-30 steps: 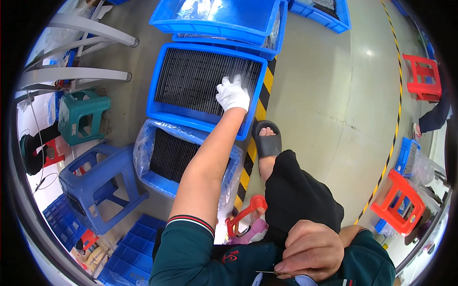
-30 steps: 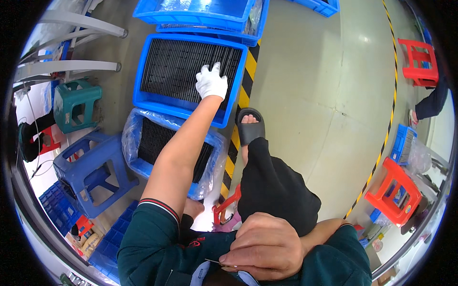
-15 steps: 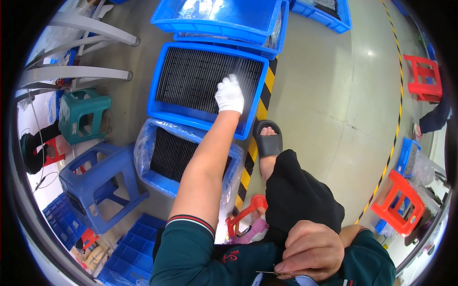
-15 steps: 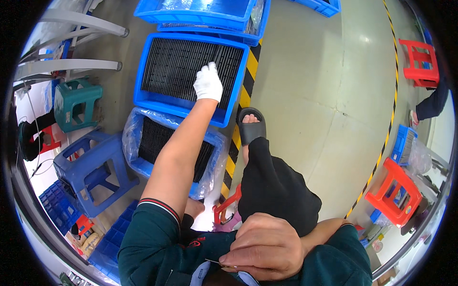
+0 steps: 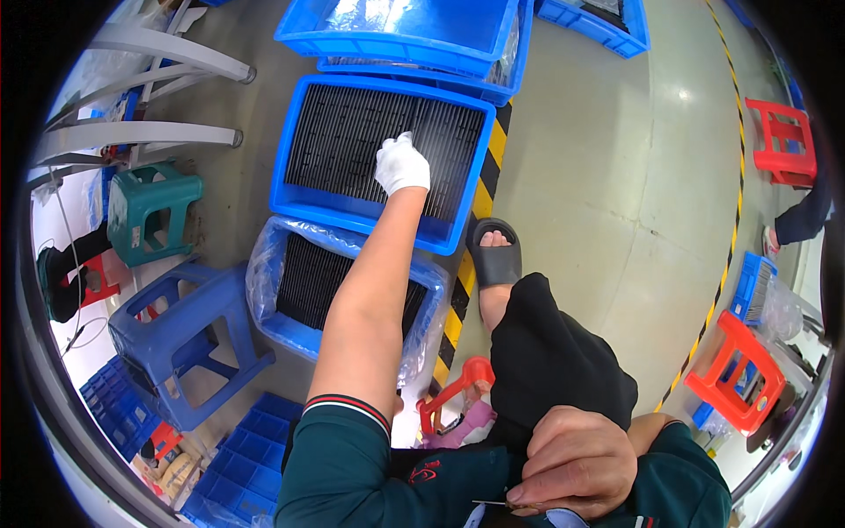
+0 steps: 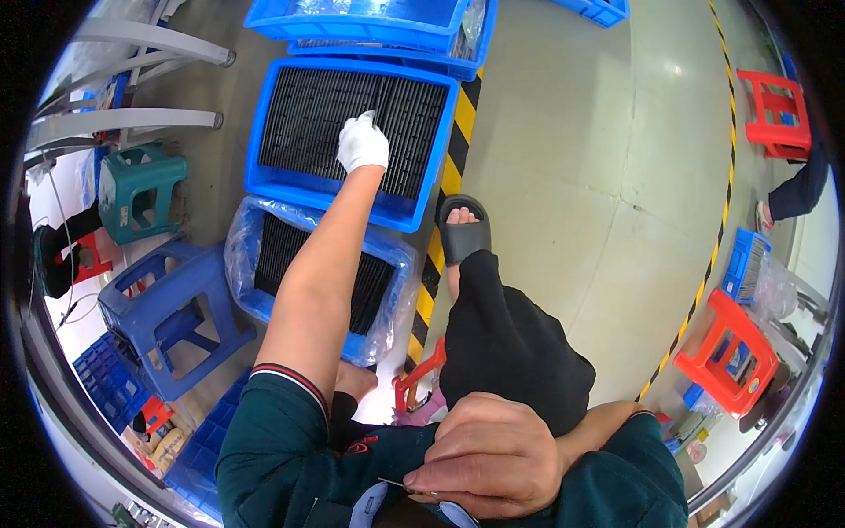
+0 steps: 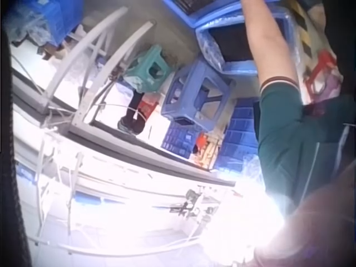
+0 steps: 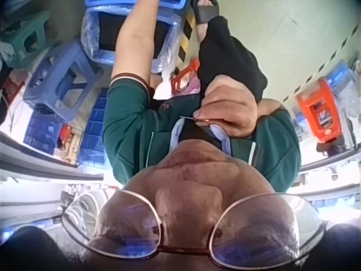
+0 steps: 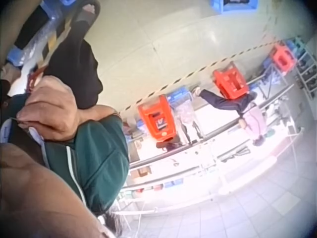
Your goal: Sorting thin metal rods and arranging them into partitioned trays on a factory floor.
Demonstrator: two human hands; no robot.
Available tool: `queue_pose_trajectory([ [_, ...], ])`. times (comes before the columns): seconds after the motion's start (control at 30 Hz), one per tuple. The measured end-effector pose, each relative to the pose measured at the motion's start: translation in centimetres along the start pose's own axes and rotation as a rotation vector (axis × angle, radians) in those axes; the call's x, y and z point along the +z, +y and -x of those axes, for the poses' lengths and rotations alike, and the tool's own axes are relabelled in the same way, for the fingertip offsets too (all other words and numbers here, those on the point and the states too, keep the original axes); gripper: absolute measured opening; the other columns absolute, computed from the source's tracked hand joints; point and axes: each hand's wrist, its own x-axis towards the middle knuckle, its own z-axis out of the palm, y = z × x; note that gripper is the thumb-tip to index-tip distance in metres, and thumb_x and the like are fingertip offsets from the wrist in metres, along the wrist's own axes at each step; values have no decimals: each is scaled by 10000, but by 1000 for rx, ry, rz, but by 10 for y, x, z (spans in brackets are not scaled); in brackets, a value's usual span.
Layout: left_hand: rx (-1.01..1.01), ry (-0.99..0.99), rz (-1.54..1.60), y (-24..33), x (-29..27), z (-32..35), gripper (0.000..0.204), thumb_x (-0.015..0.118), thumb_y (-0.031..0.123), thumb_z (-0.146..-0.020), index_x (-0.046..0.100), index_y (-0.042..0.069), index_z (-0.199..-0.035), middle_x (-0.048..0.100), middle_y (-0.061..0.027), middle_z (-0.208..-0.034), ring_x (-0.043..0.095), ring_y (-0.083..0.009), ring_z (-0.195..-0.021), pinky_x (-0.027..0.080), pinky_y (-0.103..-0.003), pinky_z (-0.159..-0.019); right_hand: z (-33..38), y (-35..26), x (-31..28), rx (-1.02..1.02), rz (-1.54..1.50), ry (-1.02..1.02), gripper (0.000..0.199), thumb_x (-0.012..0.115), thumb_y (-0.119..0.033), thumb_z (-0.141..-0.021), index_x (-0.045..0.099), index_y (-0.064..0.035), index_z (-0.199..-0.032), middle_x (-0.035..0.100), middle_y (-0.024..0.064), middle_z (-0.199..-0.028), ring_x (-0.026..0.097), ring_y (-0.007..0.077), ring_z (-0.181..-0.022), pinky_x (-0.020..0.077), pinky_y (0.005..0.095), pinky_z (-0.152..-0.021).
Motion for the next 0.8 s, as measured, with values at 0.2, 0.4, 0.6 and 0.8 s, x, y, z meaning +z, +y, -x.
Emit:
queue_pose_trajectory([
  [0.2, 16, 5, 81, 13, 13, 8, 320, 538, 149, -827, 659, 123, -1122, 604, -117, -1059, 566, -307, -1022, 493, -423, -858, 2, -1, -2, -2, 6, -4, 170, 733, -39, -765, 683, 26, -915, 626, 135, -814, 597, 253, -685, 451, 327, -603],
  [0.4, 81, 43, 244, -15, 15, 8, 359, 572, 144, -797, 643, 72, -1143, 607, -154, -1145, 558, -331, -1076, 461, -410, -937, -1, 0, 2, -8, -15, -41, 178, 738, -35, -756, 683, 25, -914, 623, 132, -814, 593, 255, -688, 452, 328, -604],
  [0.6, -42, 550, 651, -81, -32, 86, 316, 614, -2, -754, 638, 0, -1068, 632, -153, -1096, 576, -309, -1057, 417, -376, -992, 11, 0, -2, 169, -6, -106, 215, 778, -51, -709, 731, -31, -918, 647, 95, -815, 592, 218, -726, 456, 307, -631],
  [0.8, -785, 519, 421, -237, -45, 205, 304, 557, 49, -822, 638, -45, -1099, 637, -204, -1136, 624, -304, -1040, 469, -363, -953, 7, -5, 15, 178, 35, -190, 238, 801, -113, -705, 731, -53, -924, 633, 67, -806, 559, 207, -709, 436, 301, -588],
])
